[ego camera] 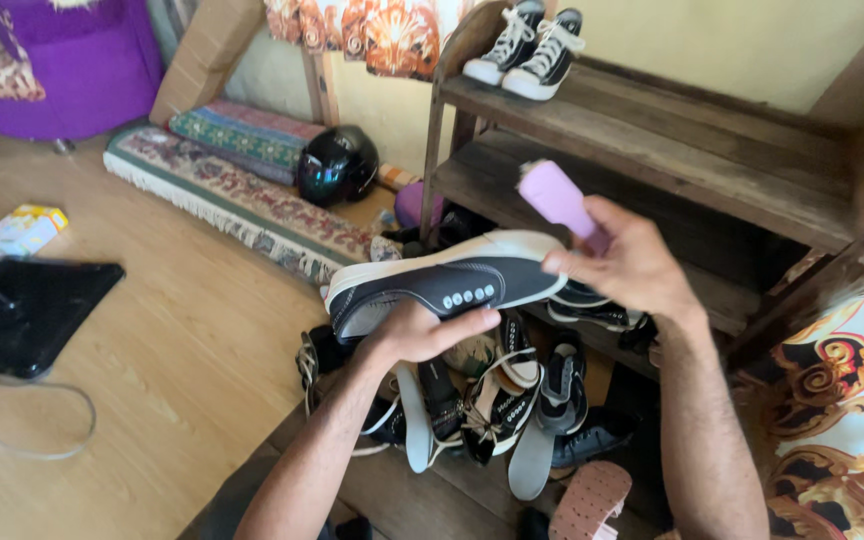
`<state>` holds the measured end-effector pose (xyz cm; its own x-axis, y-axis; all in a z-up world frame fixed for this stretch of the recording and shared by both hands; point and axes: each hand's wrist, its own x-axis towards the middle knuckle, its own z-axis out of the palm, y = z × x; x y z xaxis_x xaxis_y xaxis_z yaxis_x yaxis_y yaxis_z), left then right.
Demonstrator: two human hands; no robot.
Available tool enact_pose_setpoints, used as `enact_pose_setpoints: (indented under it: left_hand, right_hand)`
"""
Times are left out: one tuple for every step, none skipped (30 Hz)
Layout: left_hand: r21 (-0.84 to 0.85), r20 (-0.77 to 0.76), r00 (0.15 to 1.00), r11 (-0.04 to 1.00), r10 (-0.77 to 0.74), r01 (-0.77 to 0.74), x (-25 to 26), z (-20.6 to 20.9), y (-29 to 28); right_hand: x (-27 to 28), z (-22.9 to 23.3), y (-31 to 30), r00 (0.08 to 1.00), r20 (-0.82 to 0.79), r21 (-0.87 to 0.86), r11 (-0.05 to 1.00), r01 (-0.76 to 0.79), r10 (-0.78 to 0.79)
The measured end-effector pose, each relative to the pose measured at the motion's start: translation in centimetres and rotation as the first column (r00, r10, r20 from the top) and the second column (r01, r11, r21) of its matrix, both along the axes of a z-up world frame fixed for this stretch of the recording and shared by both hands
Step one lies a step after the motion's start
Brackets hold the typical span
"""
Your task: The person laces a black high-top sneaker on a wooden shelf, then picks up a black slip-on shoe and scrubs its upper and sole with a pink brush. The person places the slip-on back among other shoes on the floor.
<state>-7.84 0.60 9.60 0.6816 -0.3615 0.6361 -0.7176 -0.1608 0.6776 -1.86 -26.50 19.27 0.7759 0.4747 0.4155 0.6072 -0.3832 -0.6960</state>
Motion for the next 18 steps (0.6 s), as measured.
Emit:
enact_pose_setpoints:
  left_hand:
    - [0.041, 0.002, 1.0, 0.999, -0.003, 0.003, -0.2, 0.7, -0.1]
    - [0.08, 0.0, 1.0, 0.997, -0.004, 0.004, -0.4, 1.3, -0.1]
    - [0.12, -0.001, 1.0, 0.993, -0.005, 0.005, -0.6, 2.0, -0.1]
    - [0.142, 0.021, 0.999, 0.99, -0.027, 0.024, -0.6, 2.8, -0.1]
    - [0.165, 0.042, 0.998, 0.985, -0.05, 0.042, -0.5, 3.6, -0.1]
    - [0.189, 0.064, 0.995, 0.98, -0.071, 0.058, -0.4, 4.3, 0.0]
    - [0.215, 0.047, 0.996, 0.974, -0.077, 0.065, -0.3, 5.0, 0.1]
    - [0.242, 0.031, 0.996, 0.967, -0.084, 0.074, -0.2, 5.6, 0.1]
    - [0.269, 0.014, 0.996, 0.96, -0.089, 0.082, -0.2, 6.2, 0.1]
    - [0.278, 0.041, 0.993, 0.956, -0.111, 0.095, -0.1, 6.9, 0.0]
    - [0.287, 0.066, 0.989, 0.952, -0.132, 0.108, 0.0, 7.5, -0.2]
    - [0.294, 0.089, 0.984, 0.948, -0.153, 0.121, 0.0, 8.2, -0.5]
    - [0.394, -0.014, 0.997, 0.916, -0.078, 0.078, 0.1, 9.1, -0.7]
    - [0.493, -0.107, 0.994, 0.869, 0.008, 0.046, 0.2, 10.0, -1.0]
    - [0.587, -0.188, 0.977, 0.809, 0.102, 0.029, 0.4, 10.8, -1.2]
    - [0.572, -0.121, 0.992, 0.82, 0.046, 0.032, 0.6, 11.5, -1.3]
    - [0.558, -0.052, 0.999, 0.829, -0.01, 0.038, 0.8, 12.1, -1.4]
    - [0.545, 0.019, 0.998, 0.838, -0.064, 0.044, 1.0, 12.6, -1.4]
  right_hand:
    - [-0.1, 0.1, 0.3, 0.999, -0.036, -0.006, 0.999, -0.037, 0.037]
    - [-0.4, 0.1, 0.4, 1.0, -0.011, -0.068, 0.998, -0.011, 0.01]
    - [-0.6, 0.2, 0.4, 1.0, 0.015, -0.13, 0.991, 0.017, -0.016]
    - [-0.7, 0.4, 0.4, 0.998, 0.042, -0.191, 0.981, 0.044, -0.037]
    - [-0.8, 0.5, 0.3, 0.998, 0.035, -0.204, 0.978, 0.049, -0.043]
    - [-0.8, 0.7, 0.2, 0.998, 0.029, -0.218, 0.974, 0.053, -0.048]
    - [-0.8, 0.8, 0.1, 0.998, 0.024, -0.232, 0.971, 0.058, -0.054]
    - [-0.9, 0.9, 0.0, 1.0, -0.023, -0.169, 0.986, -0.002, -0.002]
    - [-0.9, 0.9, -0.1, 0.996, -0.065, -0.102, 0.993, -0.06, 0.053]
    - [-0.8, 0.8, -0.3, 0.988, -0.103, -0.032, 0.993, -0.115, 0.112]
    - [-0.7, 0.8, -0.4, 0.98, -0.118, 0.016, 0.987, -0.157, 0.158]
    - [-0.5, 0.7, -0.5, 0.969, -0.134, 0.064, 0.978, -0.199, 0.206]
    - [-0.3, 0.5, -0.7, 0.956, -0.147, 0.111, 0.965, -0.238, 0.253]
    - [0.0, 0.3, -0.9, 0.948, -0.156, 0.139, 0.957, -0.256, 0.276]
    - [0.3, 0.0, -1.2, 0.94, -0.164, 0.166, 0.948, -0.273, 0.3]
    - [0.7, -0.3, -1.5, 0.93, -0.173, 0.193, 0.937, -0.29, 0.324]
    - [1.1, -0.7, -1.8, 0.927, -0.157, 0.216, 0.928, -0.304, 0.34]
    - [1.4, -1.1, -2.0, 0.924, -0.14, 0.238, 0.918, -0.318, 0.357]
